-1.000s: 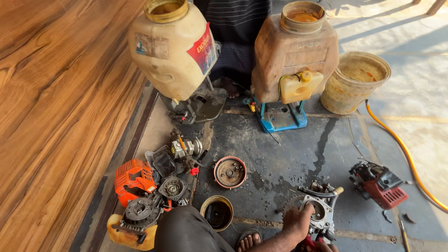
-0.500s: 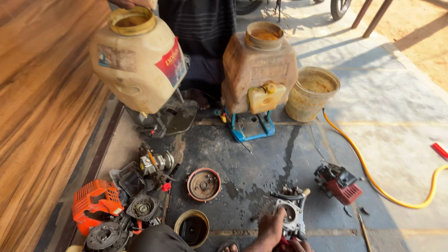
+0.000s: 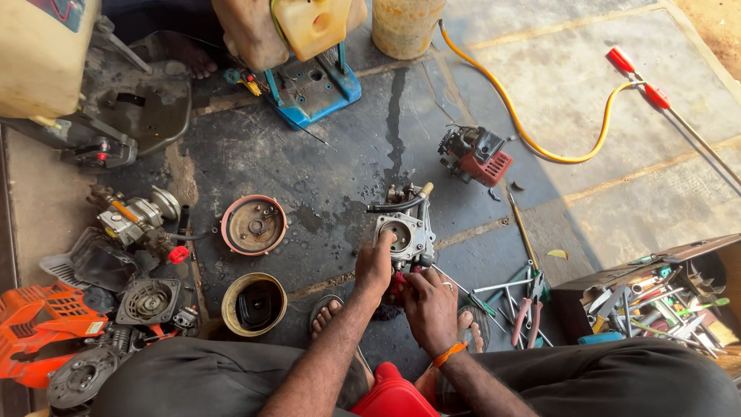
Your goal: The person sits on a red stool and wipes a small engine block with a red rag, rotating it to clean multiple sides. They use a screwdriver to scrape residue from crevices and continue wiping the exterior surfaces.
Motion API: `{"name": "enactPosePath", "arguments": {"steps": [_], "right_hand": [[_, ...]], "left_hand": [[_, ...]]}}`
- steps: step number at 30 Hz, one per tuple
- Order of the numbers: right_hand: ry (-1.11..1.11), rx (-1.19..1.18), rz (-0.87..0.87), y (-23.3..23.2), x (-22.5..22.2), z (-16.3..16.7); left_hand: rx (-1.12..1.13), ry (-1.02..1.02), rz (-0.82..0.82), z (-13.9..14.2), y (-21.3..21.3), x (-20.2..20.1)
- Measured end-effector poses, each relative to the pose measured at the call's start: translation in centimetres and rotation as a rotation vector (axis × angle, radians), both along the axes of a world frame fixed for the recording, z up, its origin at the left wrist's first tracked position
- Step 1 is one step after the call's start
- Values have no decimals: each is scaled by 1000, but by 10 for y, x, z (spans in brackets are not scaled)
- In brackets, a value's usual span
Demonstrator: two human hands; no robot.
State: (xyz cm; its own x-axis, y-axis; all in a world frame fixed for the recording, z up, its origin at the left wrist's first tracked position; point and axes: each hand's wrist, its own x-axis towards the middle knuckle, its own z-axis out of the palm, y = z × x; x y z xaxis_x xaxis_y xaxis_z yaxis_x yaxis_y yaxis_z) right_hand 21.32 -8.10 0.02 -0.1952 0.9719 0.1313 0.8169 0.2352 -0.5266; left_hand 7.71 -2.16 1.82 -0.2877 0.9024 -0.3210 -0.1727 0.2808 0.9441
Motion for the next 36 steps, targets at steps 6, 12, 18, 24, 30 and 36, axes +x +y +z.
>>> {"name": "enactPosePath", "arguments": {"steps": [6, 12, 18, 24, 30, 36], "right_hand": [[-126, -38, 137, -5, 10, 4], [-99, 142, 32, 8, -1, -9], [-66, 120, 6, 8, -2, -8], [-24, -95, 363, 19, 28, -5], [110, -418, -5, 42, 68, -24], [1022, -757, -574, 56, 86, -51]], "left_hand": [[-143, 25, -86, -16, 2, -3], [-111, 11, -96, -28, 4, -2], [-188, -2, -96, -31, 3, 0], [-187, -76, -68, -29, 4, -1], [-241, -26, -107, -27, 5, -4], [-271, -49, -126, -29, 3, -5]]}}
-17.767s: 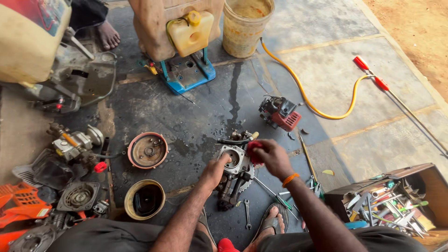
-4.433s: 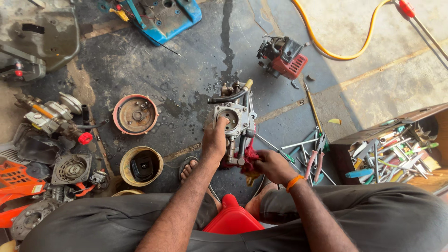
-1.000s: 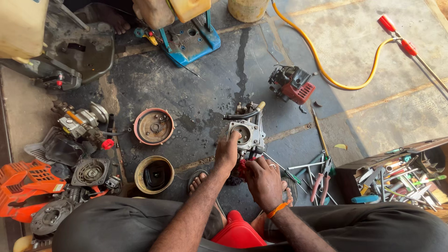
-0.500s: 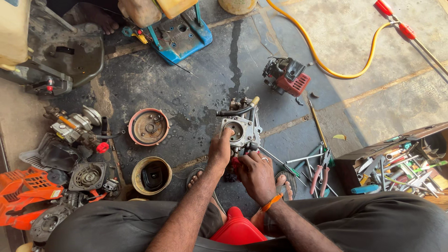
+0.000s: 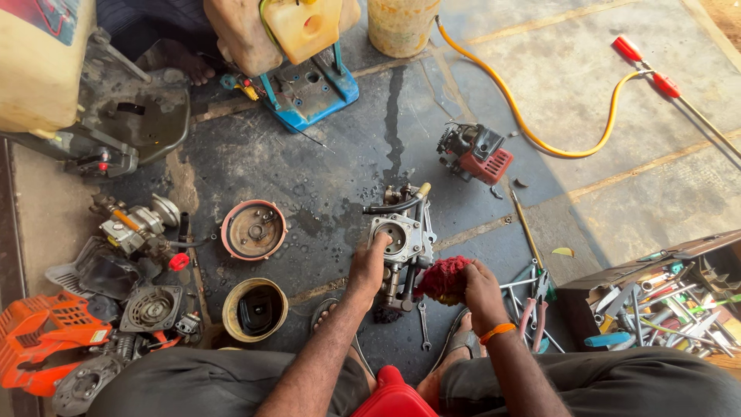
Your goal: The person sits on a red stool and wipes a small engine block with a red rag, rotating it to clean multiple sides. They use a screwdriver to scrape residue from crevices and continue wiping the exterior surfaces.
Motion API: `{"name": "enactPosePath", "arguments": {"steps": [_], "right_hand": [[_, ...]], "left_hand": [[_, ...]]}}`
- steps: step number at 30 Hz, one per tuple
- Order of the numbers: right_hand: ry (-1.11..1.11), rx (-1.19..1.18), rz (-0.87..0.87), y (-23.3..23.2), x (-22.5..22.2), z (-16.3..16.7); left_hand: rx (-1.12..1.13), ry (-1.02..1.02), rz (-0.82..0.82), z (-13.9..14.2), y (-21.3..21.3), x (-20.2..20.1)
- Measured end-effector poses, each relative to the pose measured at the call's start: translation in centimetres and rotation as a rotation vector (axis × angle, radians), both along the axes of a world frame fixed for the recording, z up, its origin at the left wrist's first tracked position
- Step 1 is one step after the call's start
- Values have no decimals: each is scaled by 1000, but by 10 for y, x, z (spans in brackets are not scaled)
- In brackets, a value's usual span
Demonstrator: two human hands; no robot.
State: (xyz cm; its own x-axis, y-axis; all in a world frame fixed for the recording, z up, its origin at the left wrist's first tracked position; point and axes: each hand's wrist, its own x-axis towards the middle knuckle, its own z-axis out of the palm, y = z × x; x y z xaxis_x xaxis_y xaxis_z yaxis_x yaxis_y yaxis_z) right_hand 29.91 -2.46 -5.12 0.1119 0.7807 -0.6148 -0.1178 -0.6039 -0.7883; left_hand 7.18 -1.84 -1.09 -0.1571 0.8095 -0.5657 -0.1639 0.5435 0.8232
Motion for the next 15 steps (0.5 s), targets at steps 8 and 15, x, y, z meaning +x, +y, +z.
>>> {"name": "enactPosePath", "arguments": {"steps": [8, 15], "right_hand": [[126, -288, -164, 9, -2, 3], [84, 221, -122, 69, -36, 21]], "left_hand": [[-133, 80, -242, 6, 18, -32], [-166, 102, -261, 20, 21, -30]]}}
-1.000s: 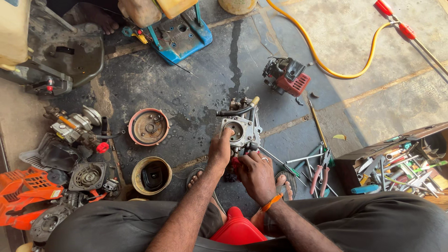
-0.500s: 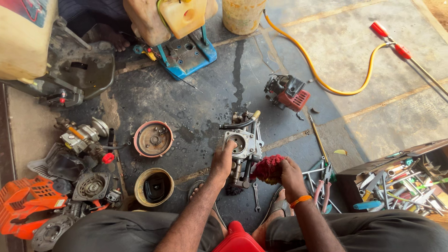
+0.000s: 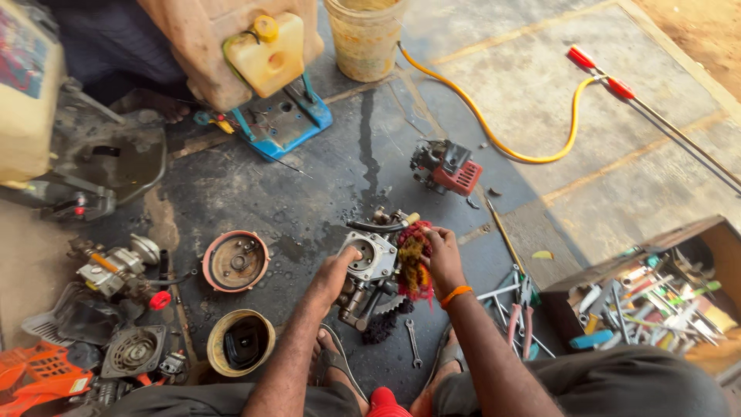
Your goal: The person sits on a red stool and wipes a small engine block with a red rag, rotating it to clean multiple sides. They use a screwdriver to scrape residue from crevices and continue wiping the exterior surfaces.
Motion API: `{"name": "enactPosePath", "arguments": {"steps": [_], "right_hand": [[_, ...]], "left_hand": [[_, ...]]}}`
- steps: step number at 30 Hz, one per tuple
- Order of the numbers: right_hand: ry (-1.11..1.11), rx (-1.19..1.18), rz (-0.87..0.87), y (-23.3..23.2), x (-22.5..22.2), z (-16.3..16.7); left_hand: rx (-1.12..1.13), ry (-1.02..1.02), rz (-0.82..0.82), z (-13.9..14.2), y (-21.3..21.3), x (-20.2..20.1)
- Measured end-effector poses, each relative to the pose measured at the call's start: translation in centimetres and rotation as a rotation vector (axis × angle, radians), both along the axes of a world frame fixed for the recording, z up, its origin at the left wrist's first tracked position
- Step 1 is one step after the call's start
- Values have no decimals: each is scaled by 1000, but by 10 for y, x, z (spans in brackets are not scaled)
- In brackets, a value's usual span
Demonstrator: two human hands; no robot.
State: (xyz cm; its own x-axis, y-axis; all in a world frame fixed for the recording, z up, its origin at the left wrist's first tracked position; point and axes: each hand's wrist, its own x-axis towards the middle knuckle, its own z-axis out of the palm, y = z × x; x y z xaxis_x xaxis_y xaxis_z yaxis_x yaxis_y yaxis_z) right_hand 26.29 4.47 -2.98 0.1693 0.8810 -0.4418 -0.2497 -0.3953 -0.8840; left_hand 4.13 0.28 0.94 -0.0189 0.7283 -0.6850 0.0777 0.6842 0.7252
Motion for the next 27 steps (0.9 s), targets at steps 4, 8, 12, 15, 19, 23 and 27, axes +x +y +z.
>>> {"name": "enactPosePath", "arguments": {"steps": [4, 8, 12, 15, 19, 23, 27], "right_hand": [[-801, 298, 288, -16, -18, 0], [-1286, 297, 554, -29, -30, 17], [-1447, 597, 797, -8, -29, 34], [-1416, 442, 962, -2, -25, 33], [-1220, 168, 874, -17, -26, 20], [-1087, 205, 643, -40, -30, 1], [-1017, 178, 645, -69, -14, -10]], "left_hand": [[198, -4, 27, 15, -1, -1], [143, 34, -19, 35, -6, -11], [50, -8, -8, 44, -7, -13], [31, -6, -22, 43, -6, -12], [67, 2, -62, 39, -6, -15], [66, -10, -27, 36, -8, -18], [43, 125, -45, 24, -5, -11]]}}
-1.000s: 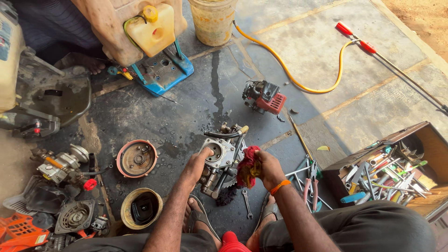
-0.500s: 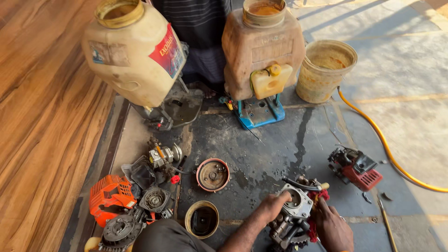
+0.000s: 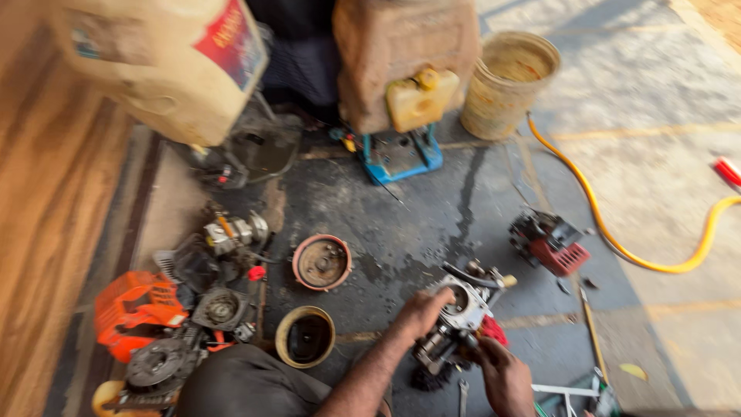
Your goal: The person sits on a red stool and wipes a small engine block with a red rag, rotating it to clean multiple sides. They use a screwdriver to scrape residue from crevices and continue wiping the exterior surfaces.
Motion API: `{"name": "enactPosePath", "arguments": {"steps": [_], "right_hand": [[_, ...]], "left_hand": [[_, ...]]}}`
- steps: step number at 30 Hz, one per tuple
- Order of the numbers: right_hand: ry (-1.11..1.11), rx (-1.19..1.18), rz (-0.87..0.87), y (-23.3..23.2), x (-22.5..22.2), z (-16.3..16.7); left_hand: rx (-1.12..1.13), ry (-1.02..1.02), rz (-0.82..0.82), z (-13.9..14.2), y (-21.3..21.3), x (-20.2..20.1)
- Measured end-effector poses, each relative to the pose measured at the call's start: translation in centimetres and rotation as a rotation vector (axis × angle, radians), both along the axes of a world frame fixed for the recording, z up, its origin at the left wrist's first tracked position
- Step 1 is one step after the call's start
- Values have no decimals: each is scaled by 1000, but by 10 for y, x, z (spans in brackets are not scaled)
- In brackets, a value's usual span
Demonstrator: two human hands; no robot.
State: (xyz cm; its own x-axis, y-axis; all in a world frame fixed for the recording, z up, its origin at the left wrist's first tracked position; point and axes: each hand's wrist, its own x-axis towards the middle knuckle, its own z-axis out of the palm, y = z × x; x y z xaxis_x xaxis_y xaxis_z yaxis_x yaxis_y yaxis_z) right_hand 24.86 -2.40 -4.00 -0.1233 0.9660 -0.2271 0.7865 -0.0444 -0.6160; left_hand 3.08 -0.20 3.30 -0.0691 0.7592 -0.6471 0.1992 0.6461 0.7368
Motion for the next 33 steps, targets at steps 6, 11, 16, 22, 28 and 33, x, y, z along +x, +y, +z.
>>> {"name": "enactPosePath", "arguments": {"steps": [6, 11, 16, 22, 28, 33], "right_hand": [[367, -211, -52, 10, 23, -7], [546, -355, -271, 33, 21, -18], [371, -76, -234, 50, 21, -29], [281, -79, -408, 82, 5, -18], [4, -103, -415, 95, -13, -6], [3, -118, -347, 102, -18, -8]], "left_hand": [[92, -142, 49, -21, 6, 13], [40, -127, 17, -29, 6, 11], [-31, -78, -17, -40, 9, 11], [-36, -83, -52, -43, 10, 8], [-59, -84, -60, -36, 9, 8], [31, -89, 33, -36, 4, 17]]}}
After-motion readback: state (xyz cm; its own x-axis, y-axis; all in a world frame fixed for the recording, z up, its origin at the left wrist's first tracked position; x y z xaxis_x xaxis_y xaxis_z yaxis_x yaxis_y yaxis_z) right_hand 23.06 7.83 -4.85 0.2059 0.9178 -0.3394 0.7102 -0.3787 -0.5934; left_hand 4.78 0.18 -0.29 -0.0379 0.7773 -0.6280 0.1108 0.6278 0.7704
